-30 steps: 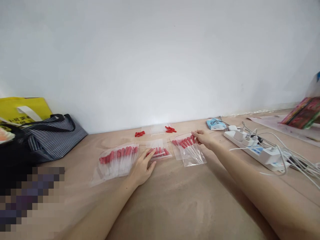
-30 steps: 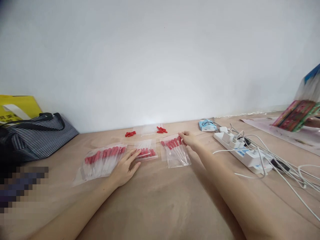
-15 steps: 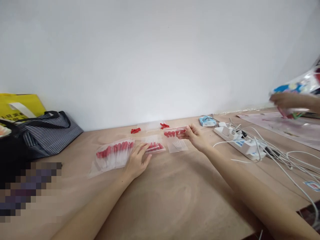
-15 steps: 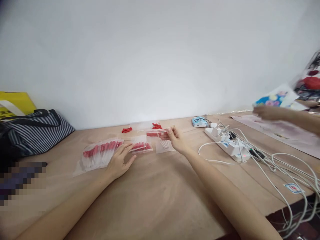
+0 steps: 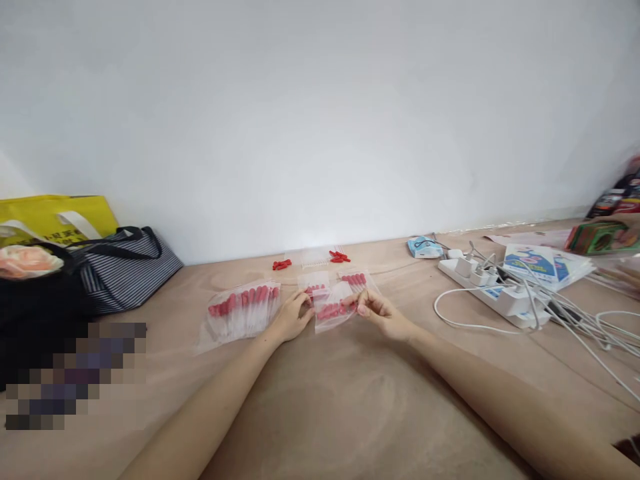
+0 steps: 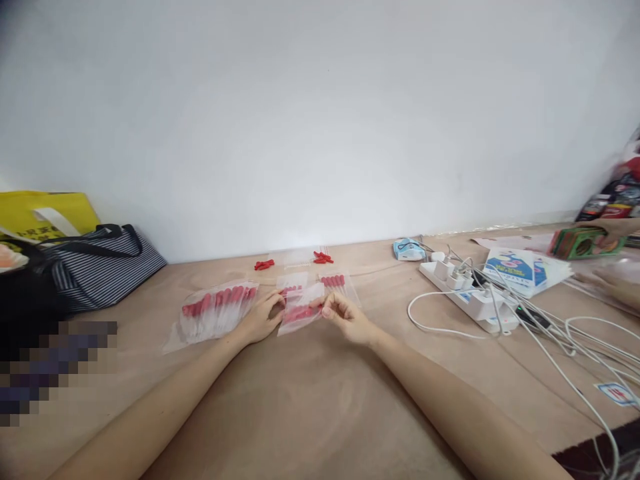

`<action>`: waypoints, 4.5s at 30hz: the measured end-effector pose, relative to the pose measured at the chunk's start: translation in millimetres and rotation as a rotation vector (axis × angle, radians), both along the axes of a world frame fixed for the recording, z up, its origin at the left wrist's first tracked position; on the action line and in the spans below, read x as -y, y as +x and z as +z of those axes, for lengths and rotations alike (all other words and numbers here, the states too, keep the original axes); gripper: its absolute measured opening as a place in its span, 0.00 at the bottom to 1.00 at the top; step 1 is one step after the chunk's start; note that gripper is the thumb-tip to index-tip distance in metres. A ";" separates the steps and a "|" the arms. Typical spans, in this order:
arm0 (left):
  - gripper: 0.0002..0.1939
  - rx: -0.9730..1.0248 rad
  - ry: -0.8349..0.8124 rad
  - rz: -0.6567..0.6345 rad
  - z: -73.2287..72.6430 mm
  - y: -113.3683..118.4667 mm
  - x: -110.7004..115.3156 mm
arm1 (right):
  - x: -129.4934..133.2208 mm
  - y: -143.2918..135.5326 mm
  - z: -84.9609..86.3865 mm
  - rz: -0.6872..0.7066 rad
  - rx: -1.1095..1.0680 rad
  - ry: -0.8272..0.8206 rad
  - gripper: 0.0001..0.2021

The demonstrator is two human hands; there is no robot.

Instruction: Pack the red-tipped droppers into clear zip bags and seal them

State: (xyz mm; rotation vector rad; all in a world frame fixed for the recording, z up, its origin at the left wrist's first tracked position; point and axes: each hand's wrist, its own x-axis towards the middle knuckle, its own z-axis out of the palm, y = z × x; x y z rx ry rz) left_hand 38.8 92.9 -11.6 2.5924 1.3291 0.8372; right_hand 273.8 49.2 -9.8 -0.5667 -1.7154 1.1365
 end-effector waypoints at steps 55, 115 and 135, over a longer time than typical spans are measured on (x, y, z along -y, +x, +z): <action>0.12 -0.040 0.247 -0.347 6.4 -13.6 76.6 | 19.5 -15.3 -13.2 -0.472 0.726 1.186 0.10; 0.06 -0.143 0.792 -0.377 3.6 3.3 62.8 | 20.8 -43.8 -10.3 -0.563 0.704 1.346 0.09; 0.06 -0.303 0.943 -0.317 6.3 -8.7 56.7 | 26.6 -36.7 -10.2 -0.621 0.697 1.270 0.10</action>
